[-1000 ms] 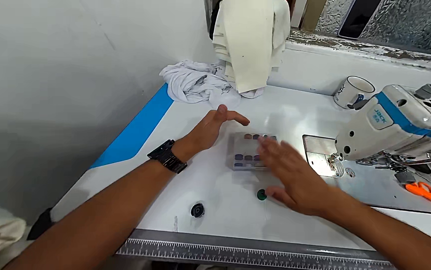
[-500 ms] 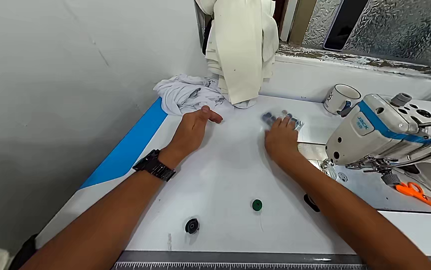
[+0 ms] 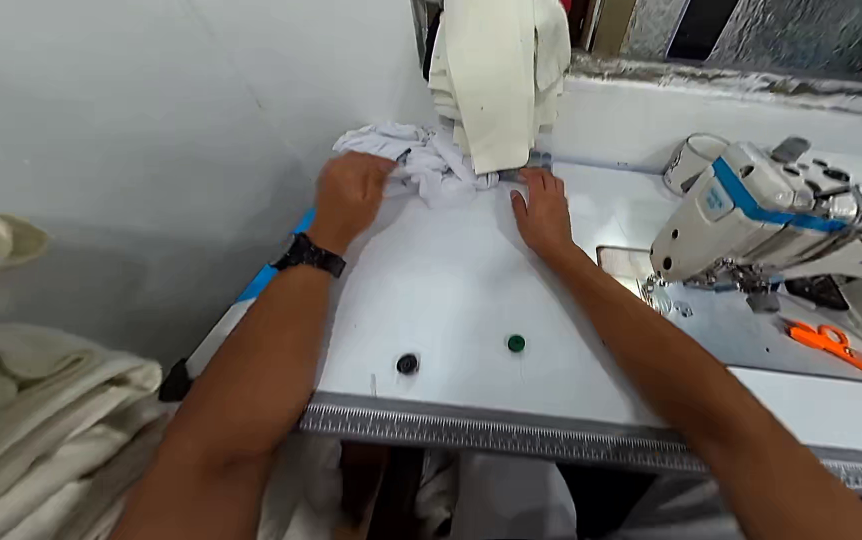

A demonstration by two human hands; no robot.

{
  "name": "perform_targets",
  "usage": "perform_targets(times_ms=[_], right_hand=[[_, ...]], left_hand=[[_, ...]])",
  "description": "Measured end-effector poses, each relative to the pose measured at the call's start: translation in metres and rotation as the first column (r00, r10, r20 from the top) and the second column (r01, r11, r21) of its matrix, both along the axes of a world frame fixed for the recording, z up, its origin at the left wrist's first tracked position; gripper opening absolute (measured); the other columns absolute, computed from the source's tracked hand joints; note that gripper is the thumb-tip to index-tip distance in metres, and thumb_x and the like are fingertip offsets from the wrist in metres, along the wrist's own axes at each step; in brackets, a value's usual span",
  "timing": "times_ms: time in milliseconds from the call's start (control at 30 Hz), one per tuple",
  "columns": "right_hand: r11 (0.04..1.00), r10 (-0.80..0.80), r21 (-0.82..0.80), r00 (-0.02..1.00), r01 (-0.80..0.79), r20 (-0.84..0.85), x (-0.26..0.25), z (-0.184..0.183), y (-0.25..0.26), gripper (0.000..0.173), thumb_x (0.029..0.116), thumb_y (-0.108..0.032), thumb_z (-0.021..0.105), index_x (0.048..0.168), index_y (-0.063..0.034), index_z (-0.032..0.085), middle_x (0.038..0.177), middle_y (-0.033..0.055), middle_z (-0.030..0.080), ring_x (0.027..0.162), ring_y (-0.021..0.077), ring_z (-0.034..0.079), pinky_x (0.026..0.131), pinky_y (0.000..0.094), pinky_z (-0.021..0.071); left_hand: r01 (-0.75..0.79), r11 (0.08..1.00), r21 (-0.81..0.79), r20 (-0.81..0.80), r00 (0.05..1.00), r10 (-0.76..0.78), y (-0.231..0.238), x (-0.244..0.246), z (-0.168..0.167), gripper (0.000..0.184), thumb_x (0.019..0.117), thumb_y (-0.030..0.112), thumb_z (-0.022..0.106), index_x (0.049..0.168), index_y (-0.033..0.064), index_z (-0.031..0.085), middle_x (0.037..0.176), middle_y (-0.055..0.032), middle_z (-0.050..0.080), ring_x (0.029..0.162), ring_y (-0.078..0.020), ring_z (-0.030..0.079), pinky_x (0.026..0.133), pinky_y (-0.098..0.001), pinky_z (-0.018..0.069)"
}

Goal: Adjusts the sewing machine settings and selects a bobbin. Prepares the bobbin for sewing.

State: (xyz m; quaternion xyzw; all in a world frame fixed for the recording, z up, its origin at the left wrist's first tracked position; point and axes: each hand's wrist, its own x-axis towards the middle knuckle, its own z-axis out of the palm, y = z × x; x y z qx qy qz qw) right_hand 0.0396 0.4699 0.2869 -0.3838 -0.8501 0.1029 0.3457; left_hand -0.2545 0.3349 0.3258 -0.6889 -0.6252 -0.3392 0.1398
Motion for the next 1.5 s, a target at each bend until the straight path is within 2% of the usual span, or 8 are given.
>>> perform_targets(times_ms=[100,233,500,600,733,933,1167,1500], right_hand=[[0.894,0.350,-0.251,0.928,-0.372,-0.128,0.066,0.005,-0.096,0.034,0.1071,-0.029,0.050,0.112,-0.0023,0.071,0.105,0.0128,0.070,0.100,0.0225,0.067,0.090,0.0425,0.0554],[0.843,0.535,-0.167,0.831,-0.512,0.153,0.128,0.002,-0.155,0.070,0.0833,-0.066,0.070,0.134,-0.0175,0.067,0.107,0.0036,0.066,0.098,0.0223,0.060,0.081,0.0453,0.0501],[0.823,0.562,-0.135,0.825,-0.551,0.061,0.120,0.002,-0.151,0.024,0.0953,-0.033,0.072,0.110,-0.0144,0.075,0.110,0.0040,0.071,0.102,0.0221,0.066,0.083,0.0442,0.0546],[0.827,0.560,-0.033,0.828,-0.561,-0.041,0.139,0.019,-0.172,0.021,0.0974,-0.022,0.070,0.115,-0.0116,0.072,0.103,0.0023,0.074,0.093,0.0170,0.071,0.082,0.0400,0.0585],[0.810,0.549,-0.052,0.787,-0.584,-0.280,0.167,0.024,-0.204,0.020,0.0998,-0.014,0.064,0.117,-0.0138,0.074,0.109,-0.0015,0.071,0.099,0.0088,0.068,0.087,0.0292,0.0598],[0.829,0.401,-0.177,0.785,-0.530,-0.473,0.193,0.004,-0.229,0.023,0.1023,-0.019,0.061,0.121,-0.0202,0.075,0.108,-0.0035,0.066,0.099,0.0079,0.065,0.084,0.0281,0.0596],[0.767,0.339,-0.267,0.723,-0.583,-0.602,0.205,0.006,-0.235,0.010,0.0955,-0.013,0.070,0.105,-0.0099,0.068,0.101,-0.0005,0.070,0.096,0.0119,0.070,0.086,0.0326,0.0618],[0.852,0.246,-0.196,0.702,-0.486,-0.668,0.219,0.020,-0.247,0.008,0.0928,-0.015,0.076,0.099,-0.0101,0.076,0.091,-0.0004,0.071,0.086,0.0098,0.070,0.080,0.0269,0.0628]], left_hand=[[-0.183,0.983,-0.026,0.131,0.974,0.185,-0.030,0.004,0.018,0.059,0.1119,0.036,0.026,0.124,-0.0058,0.066,0.124,-0.0298,0.066,0.123,-0.0455,0.061,0.109,-0.0621,0.0423],[-0.306,0.952,-0.019,0.339,0.894,0.294,-0.121,0.079,0.020,0.052,0.1118,0.036,0.036,0.126,-0.0051,0.063,0.122,-0.0259,0.067,0.114,-0.0363,0.066,0.100,-0.0549,0.0512],[-0.371,0.928,-0.044,0.417,0.837,0.354,-0.225,0.262,-0.049,0.031,0.1000,0.025,0.056,0.115,0.0038,0.072,0.105,-0.0095,0.069,0.083,-0.0144,0.066,0.069,-0.0314,0.0573],[-0.429,0.902,-0.051,0.249,0.869,0.427,-0.224,0.271,-0.048,0.042,0.1003,0.029,0.056,0.132,0.0034,0.066,0.132,-0.0198,0.063,0.116,-0.0359,0.062,0.094,-0.0532,0.0522],[-0.522,0.838,-0.161,0.116,0.833,0.541,-0.214,0.239,-0.046,0.057,0.1006,0.027,0.060,0.149,-0.0008,0.049,0.143,-0.0285,0.052,0.119,-0.0498,0.058,0.095,-0.0674,0.0468],[-0.538,0.818,-0.204,0.171,0.803,0.571,-0.204,0.230,-0.043,0.029,0.0980,0.020,0.070,0.116,-0.0020,0.071,0.118,-0.0248,0.065,0.108,-0.0464,0.061,0.090,-0.0648,0.0492],[-0.044,0.996,-0.075,0.481,0.874,0.075,-0.201,0.310,-0.024,0.027,0.0964,0.022,0.068,0.121,0.0138,0.072,0.102,0.0026,0.073,0.083,-0.0079,0.072,0.074,-0.0291,0.0641],[0.147,0.981,0.127,0.832,0.523,-0.186,-0.203,0.373,-0.015,0.033,0.0913,0.016,0.077,0.123,0.0088,0.072,0.107,-0.0061,0.074,0.086,-0.0181,0.074,0.077,-0.0299,0.0654]])
